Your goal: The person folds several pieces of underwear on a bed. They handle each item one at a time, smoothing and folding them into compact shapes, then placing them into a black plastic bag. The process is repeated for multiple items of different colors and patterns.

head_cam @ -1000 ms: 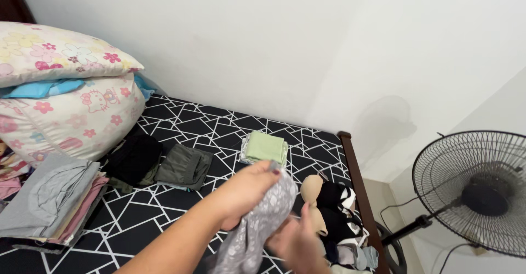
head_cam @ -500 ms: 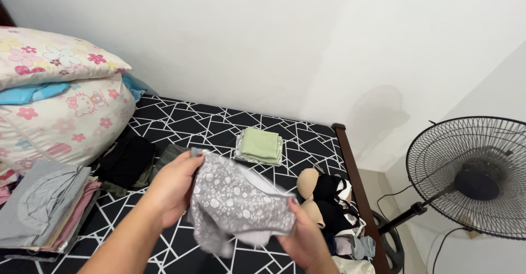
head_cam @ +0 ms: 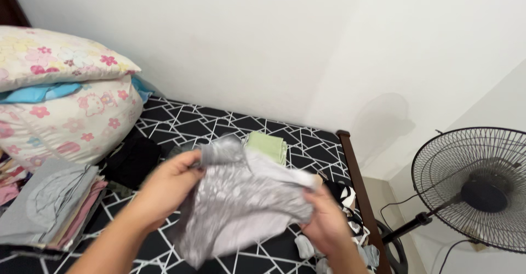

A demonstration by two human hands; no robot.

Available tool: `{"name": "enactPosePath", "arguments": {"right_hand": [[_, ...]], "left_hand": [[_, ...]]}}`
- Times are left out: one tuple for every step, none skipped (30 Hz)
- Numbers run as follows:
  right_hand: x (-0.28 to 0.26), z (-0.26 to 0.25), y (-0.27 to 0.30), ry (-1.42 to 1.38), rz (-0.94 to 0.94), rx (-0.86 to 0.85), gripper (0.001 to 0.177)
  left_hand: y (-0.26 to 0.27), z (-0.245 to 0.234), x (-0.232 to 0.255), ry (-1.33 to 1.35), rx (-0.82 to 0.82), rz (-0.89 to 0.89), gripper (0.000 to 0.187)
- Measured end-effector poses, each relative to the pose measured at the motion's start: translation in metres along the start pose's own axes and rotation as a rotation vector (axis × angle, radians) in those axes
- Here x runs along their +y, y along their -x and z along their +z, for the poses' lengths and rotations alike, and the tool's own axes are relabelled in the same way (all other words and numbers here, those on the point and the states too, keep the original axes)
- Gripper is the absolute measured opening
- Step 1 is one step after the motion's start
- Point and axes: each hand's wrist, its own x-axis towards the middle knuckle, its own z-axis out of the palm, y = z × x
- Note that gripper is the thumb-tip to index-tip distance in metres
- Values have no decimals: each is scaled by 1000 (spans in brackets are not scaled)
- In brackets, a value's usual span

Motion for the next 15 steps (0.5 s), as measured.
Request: {"name": "enactPosePath", "arguments": {"right_hand": [[-13,-1,-5,-27,-68,-134,24],[-27,-6,-7,-52,-125,-267,18],[-35,-11,-7,-79,-182,-399,20],[-37,-12,-9,-85,-151,-451,15],[-37,-13,-11,-92,-121,-503,11],[-38,-14,-13,-99,-100,-553,11],[-39,-14,-14,-91,-87,-523,11],[-38,-15,-12,-83,-64,-490,14],[-37,-15,-9,-75,-42,-456,19],[-37,-14,-8,-41,-37,-391,18],[-37,-13,-9,-7,-32,-327,17],[-37,-13,-9,27,-26,-261,16],[-37,-14,-9,17,-46,-293,16],[-38,-16,-9,8,-67,-325,17],[-39,-18,-9,-1,-87,-358,17]], "left_hand": [[-3,-6,7,-26,-23,111,29],[-1,-15,12,-50,-41,214,24],[1,-21,15,-74,-58,317,22],[1,-22,14,-35,-43,254,25],[-1,-21,13,5,-28,191,27],[-5,-20,12,42,-22,133,30],[-5,-20,11,10,-2,133,31],[-2,-20,8,-19,22,125,32],[0,-19,7,-47,45,116,33],[2,-21,8,-47,47,103,32],[3,-22,10,-48,49,89,31],[4,-23,13,-49,50,74,30],[4,-25,16,-25,31,59,28],[3,-26,18,0,12,43,25],[3,-27,19,25,-6,28,23]]}}
